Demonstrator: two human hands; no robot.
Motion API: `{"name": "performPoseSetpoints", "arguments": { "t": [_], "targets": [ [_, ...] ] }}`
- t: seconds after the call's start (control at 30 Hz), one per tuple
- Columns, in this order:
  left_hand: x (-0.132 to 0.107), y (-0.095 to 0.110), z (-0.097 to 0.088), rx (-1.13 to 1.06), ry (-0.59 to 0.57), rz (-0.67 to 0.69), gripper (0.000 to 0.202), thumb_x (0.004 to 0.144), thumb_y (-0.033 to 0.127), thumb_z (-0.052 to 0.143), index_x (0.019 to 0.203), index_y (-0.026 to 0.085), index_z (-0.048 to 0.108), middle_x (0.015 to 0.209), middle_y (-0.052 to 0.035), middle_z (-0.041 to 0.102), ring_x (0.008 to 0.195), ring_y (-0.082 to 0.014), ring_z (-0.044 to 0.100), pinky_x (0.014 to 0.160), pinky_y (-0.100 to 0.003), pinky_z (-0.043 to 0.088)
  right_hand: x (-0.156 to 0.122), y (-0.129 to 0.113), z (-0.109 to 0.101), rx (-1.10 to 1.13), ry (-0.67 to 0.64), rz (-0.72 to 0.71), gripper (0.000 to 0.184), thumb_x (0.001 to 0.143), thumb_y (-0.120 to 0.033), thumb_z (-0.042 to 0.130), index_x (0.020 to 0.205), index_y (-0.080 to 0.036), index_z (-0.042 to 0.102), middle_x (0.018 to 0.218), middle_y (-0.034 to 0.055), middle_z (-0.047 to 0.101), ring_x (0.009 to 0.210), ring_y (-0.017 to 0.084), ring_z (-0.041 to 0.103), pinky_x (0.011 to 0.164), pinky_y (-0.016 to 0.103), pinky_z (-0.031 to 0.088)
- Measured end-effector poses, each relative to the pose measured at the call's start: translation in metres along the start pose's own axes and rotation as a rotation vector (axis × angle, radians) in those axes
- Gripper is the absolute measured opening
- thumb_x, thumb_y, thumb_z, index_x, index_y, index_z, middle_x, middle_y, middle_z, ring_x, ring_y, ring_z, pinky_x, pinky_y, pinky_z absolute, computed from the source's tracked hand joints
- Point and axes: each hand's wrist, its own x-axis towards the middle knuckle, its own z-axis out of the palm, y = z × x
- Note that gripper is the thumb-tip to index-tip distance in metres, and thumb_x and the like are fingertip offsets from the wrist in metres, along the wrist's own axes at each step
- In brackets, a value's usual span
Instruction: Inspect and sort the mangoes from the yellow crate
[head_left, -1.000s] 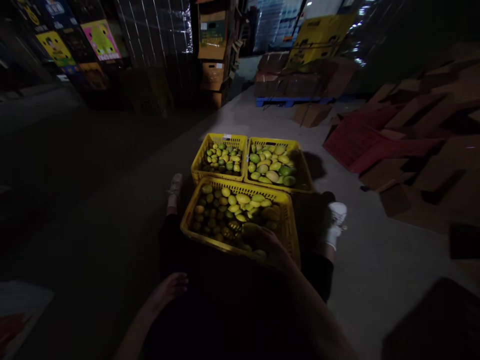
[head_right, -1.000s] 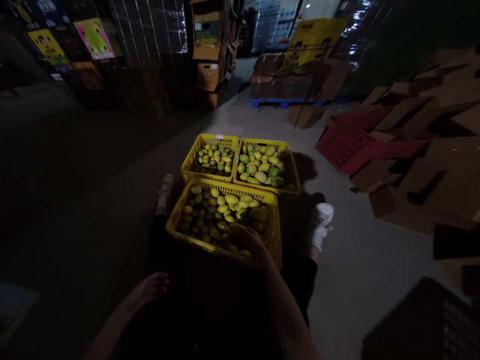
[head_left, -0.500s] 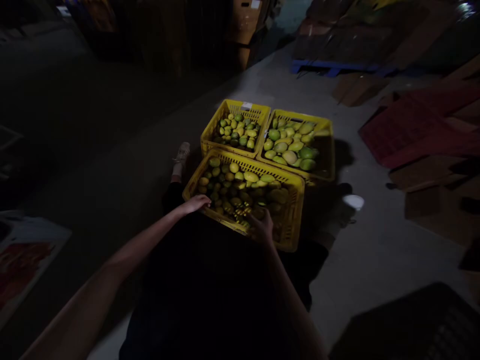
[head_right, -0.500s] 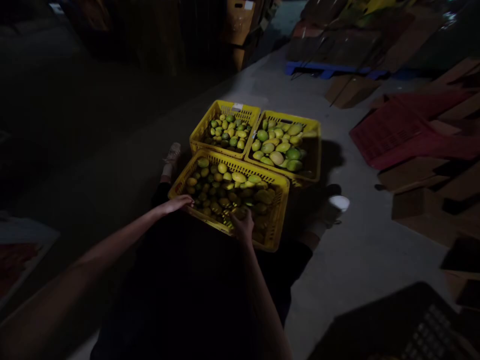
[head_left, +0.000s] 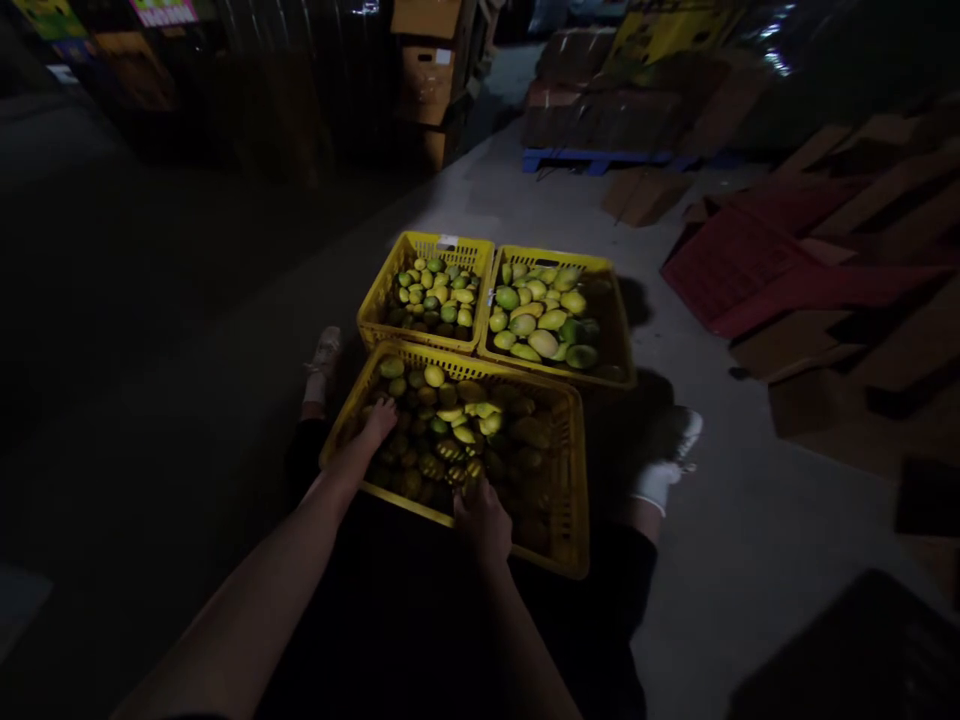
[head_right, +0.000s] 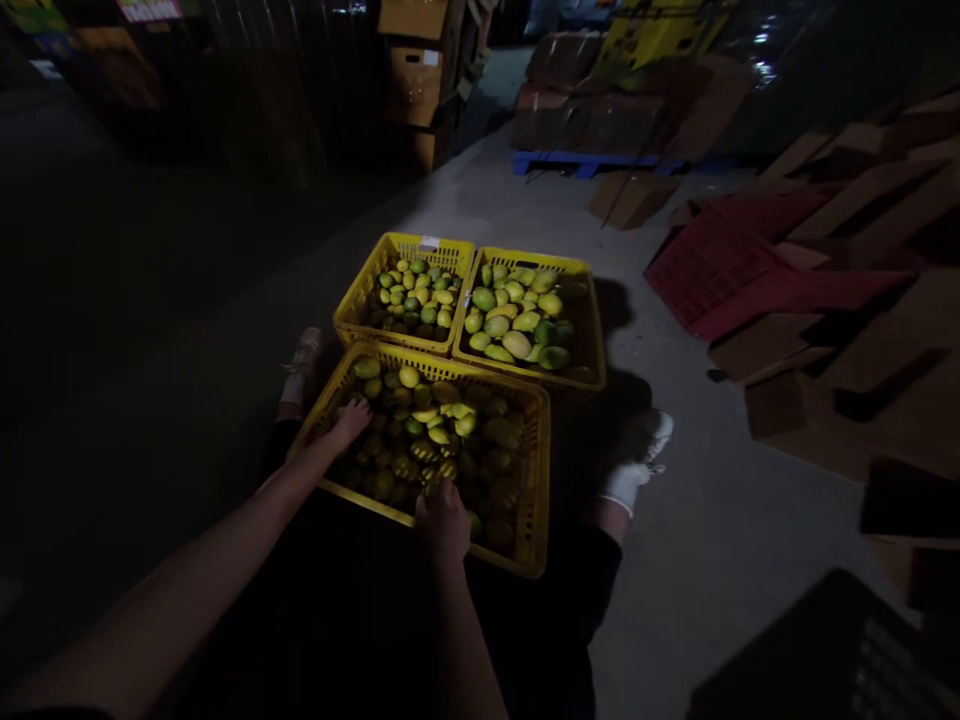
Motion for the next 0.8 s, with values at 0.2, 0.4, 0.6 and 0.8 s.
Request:
{"name": "performPoseSetpoints", "arguments": {
  "t": [0.2,0.4,0.6,0.8],
  "targets": [
    [0.015,-0.004,0.023,0.017,0.007,-0.093,0.035,0.087,0.033,0.053,0.116,0.014,0.053,0.119,-0.0103,0.054,0.105,-0.0222,0.054,0.088,-0.044,0.046,0.001,0.001,0.001,0.017,-0.023,0.025,0.03,0.084,-0.035,0.045,0.107,-0.018,0.051,0.102,0.0076,0.064,0.081,0.019,0.064,0.059,0.027,0.037],
    [-0.004,0.017,-0.005,-0.17,0.071,-0.106,0.034,0.064,0.025,0.075,0.094,0.013,0.062,0.105,-0.0107,0.06,0.106,-0.0248,0.052,0.09,-0.037,0.043,0.003,-0.001,0.002,0.018,-0.01,0.01,0.033,0.084,-0.035,0.045,0.113,-0.018,0.049,0.104,0.0093,0.063,0.083,0.02,0.064,0.062,0.027,0.039],
    [-0.092,0.058,-0.045,-0.546,0.109,-0.09,0.042,0.075,0.048,0.056,0.101,0.015,0.06,0.096,-0.0097,0.064,0.08,-0.0188,0.06,0.07,-0.03,0.048,0.007,0.0,0.007,0.254,0.044,0.005,0.042,0.08,-0.03,0.053,0.119,-0.015,0.047,0.1,0.0126,0.064,0.082,0.023,0.063,0.07,0.031,0.042],
    [-0.199,0.094,-0.049,-1.646,-0.058,-0.155,0.043,0.073,0.033,0.055,0.112,0.013,0.054,0.104,-0.0098,0.064,0.09,-0.0181,0.063,0.083,-0.031,0.05,0.005,-0.004,-0.008,0.565,0.24,0.004,0.039,0.072,-0.035,0.06,0.106,-0.014,0.055,0.111,0.0152,0.057,0.106,0.027,0.053,0.087,0.037,0.041]
  ]
}}
